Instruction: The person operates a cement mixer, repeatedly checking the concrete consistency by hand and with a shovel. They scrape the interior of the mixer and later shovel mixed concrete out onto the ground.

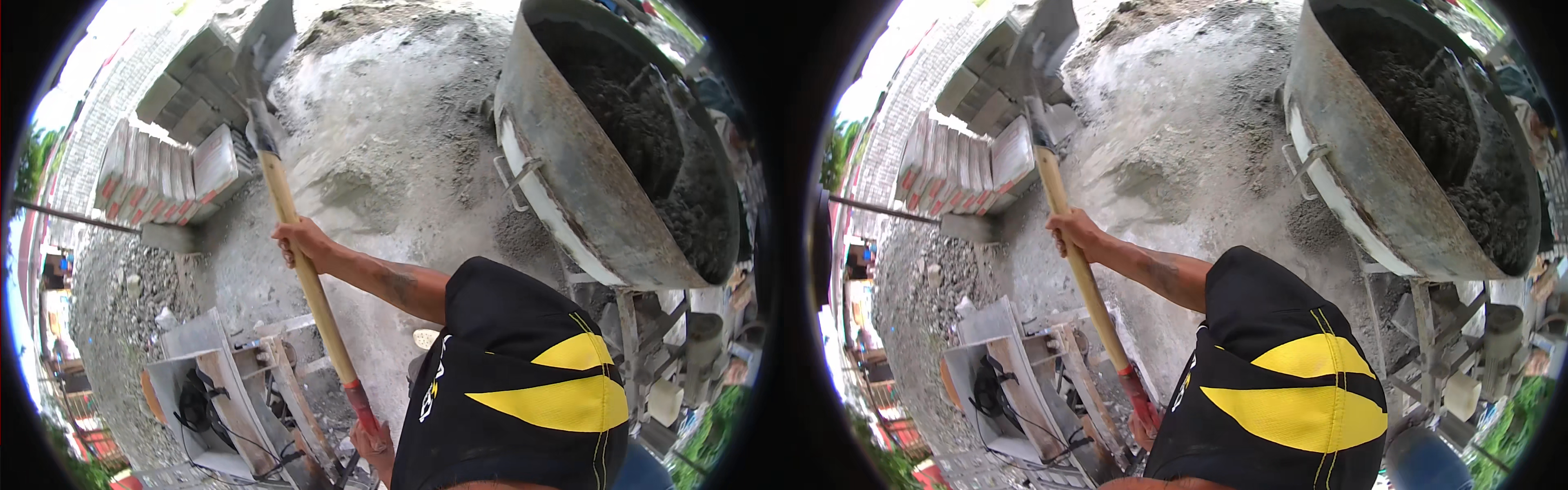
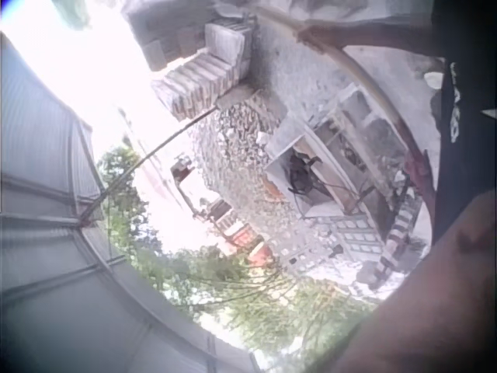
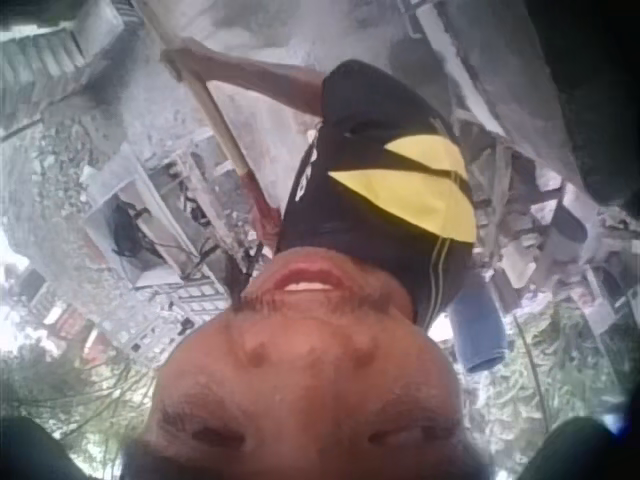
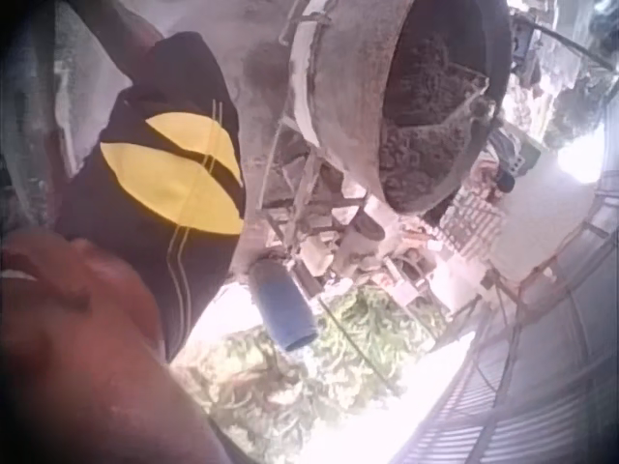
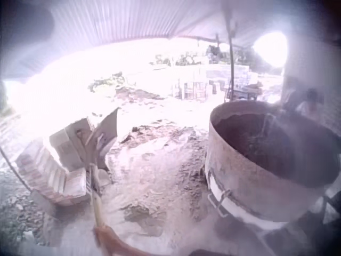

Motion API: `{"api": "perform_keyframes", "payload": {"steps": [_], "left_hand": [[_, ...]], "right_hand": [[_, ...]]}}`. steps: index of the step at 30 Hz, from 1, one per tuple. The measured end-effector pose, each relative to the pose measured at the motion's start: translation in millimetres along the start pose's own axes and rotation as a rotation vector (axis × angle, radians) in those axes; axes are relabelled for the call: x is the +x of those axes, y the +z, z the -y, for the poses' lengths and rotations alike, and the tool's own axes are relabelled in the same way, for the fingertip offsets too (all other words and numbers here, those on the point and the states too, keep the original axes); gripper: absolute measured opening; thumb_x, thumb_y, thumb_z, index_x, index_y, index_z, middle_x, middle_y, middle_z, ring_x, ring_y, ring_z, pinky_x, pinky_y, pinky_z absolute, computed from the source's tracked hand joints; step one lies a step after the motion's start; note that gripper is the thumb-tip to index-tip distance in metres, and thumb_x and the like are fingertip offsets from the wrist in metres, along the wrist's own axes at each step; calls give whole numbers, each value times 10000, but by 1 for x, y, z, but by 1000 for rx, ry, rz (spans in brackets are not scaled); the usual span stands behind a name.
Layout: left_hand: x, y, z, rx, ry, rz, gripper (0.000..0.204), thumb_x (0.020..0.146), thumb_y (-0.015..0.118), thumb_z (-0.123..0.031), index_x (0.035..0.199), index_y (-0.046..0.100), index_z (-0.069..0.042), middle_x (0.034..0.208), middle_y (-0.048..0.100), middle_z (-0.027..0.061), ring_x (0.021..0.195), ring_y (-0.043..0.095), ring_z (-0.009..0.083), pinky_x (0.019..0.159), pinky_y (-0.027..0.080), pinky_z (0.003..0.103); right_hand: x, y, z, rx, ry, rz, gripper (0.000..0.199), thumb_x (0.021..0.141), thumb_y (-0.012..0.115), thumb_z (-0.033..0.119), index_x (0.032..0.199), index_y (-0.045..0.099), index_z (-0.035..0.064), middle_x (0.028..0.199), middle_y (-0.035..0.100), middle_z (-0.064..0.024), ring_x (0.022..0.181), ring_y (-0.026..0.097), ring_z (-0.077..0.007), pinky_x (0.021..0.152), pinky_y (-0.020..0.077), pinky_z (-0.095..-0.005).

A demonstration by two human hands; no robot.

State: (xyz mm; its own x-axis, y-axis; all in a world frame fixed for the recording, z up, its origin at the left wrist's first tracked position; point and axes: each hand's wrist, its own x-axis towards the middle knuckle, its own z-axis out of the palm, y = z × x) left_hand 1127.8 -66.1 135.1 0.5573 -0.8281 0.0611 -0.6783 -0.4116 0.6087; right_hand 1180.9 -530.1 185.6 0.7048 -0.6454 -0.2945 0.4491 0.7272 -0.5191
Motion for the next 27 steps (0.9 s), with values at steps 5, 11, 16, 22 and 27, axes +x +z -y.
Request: {"api": "perform_keyframes", "payload": {"steps": [5,11,16,22,27], "left_hand": [[169,42,-59,-48,820,159,173,729,720,-106,891,658,-90,881,649,90,872,614,348,846,462,461],[301,89,-174,154,1212,345,106,621,706,-61,616,676,-162,685,661,26,713,636,265,763,462,428],[289,128,-115,355,1413,709,93,618,644,-53,585,664,-138,643,643,75,676,662,294,654,504,459],[233,134,-10,572,1317,879,82,759,687,-236,749,703,-156,793,697,31,818,693,244,752,520,429],[235,86,-40,44,1421,823,24,746,677,-148,762,663,-136,845,667,15,860,648,237,699,486,433]], "right_hand": [[-81,81,213,-149,-669,332,373,832,731,134,1089,475,45,697,546,-55,477,579,-159,421,505,-315],[-211,85,303,-548,-1079,8,420,854,729,77,1144,444,-28,732,585,-80,518,641,-176,468,539,-310],[-261,-53,227,-453,-1106,-443,354,894,685,107,1119,450,-32,786,597,-97,566,661,-180,492,568,-326],[-259,-164,105,-110,-903,-989,252,860,706,134,1009,541,13,718,572,-58,520,596,-159,483,555,-345],[-259,-17,151,-344,-1007,-738,303,863,740,132,1055,518,58,718,563,-35,531,581,-123,492,539,-304]]}}
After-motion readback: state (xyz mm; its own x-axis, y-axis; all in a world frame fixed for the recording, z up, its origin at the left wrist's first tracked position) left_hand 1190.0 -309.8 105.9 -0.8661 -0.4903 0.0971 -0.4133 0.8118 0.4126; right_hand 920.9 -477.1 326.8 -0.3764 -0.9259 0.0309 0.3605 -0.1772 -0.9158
